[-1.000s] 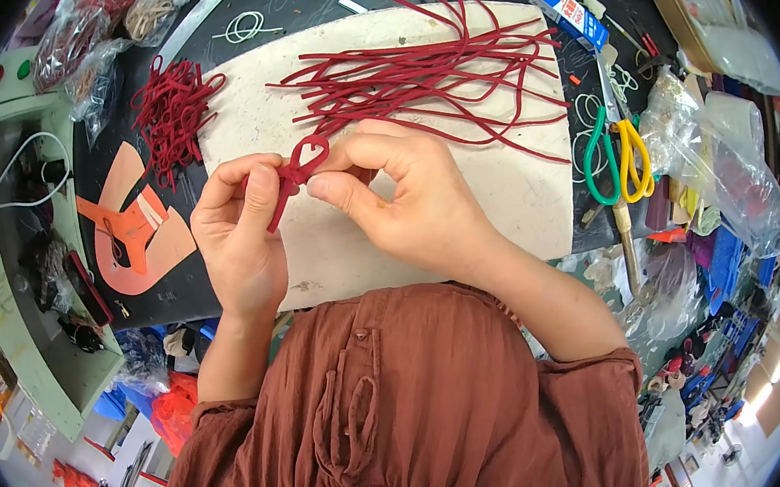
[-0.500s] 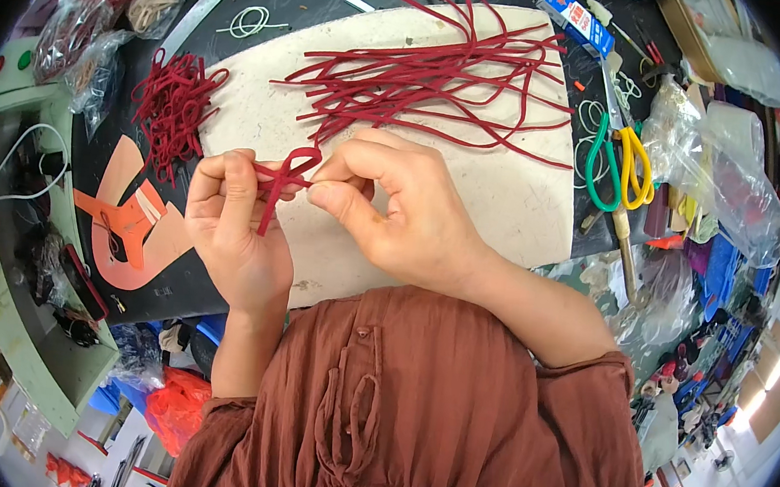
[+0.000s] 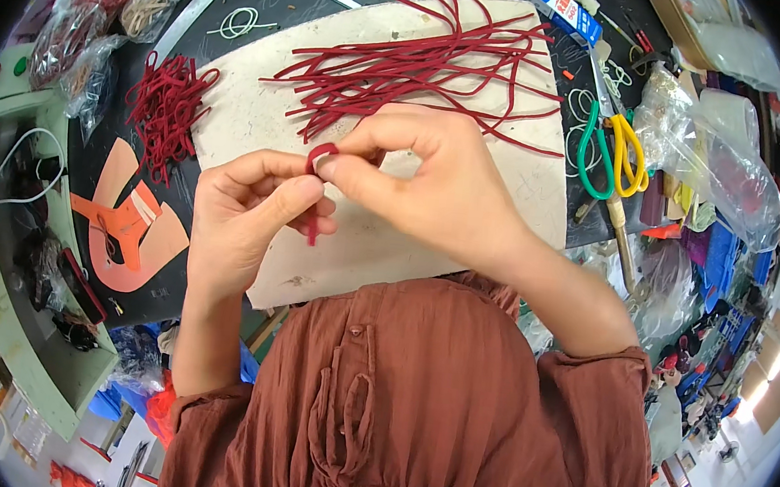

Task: Tying bundles of red decorative cords at a workshop table.

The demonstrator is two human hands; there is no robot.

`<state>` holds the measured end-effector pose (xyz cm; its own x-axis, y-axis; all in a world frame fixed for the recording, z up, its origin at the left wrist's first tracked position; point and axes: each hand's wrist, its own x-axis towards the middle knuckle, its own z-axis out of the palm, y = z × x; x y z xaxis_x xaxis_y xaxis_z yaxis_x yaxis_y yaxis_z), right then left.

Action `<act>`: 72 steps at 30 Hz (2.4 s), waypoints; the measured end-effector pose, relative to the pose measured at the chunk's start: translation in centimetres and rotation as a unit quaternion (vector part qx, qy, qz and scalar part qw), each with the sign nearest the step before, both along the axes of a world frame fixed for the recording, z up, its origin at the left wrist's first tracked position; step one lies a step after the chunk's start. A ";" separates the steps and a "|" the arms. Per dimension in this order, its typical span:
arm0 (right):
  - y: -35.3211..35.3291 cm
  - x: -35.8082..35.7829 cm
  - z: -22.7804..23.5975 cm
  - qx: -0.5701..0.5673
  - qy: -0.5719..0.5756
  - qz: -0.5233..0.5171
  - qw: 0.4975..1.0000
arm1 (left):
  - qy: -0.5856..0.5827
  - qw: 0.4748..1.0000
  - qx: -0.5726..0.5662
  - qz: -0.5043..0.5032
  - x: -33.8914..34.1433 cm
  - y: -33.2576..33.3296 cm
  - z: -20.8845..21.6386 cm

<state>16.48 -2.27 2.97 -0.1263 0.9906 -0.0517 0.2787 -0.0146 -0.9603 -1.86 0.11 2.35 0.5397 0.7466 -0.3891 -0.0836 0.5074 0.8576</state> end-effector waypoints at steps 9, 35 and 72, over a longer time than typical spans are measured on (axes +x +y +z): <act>-1.4 -0.5 1.2 -0.312 0.374 0.060 0.871 | -0.095 0.976 -0.142 -0.137 -0.6 0.6 1.5; -0.4 -0.3 -1.0 -0.266 0.317 -0.052 0.909 | -0.005 0.986 -0.087 0.142 -0.8 -1.2 -0.9; 2.1 3.0 -5.7 0.217 -0.386 0.054 0.895 | 0.344 0.744 0.539 0.194 -2.8 2.4 -3.2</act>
<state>19.51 -0.18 -2.72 -0.3162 0.9223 0.2222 0.8389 0.3812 -0.3885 -4.66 2.49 -0.87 0.1527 0.8722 0.4646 0.6020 -0.4549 0.6562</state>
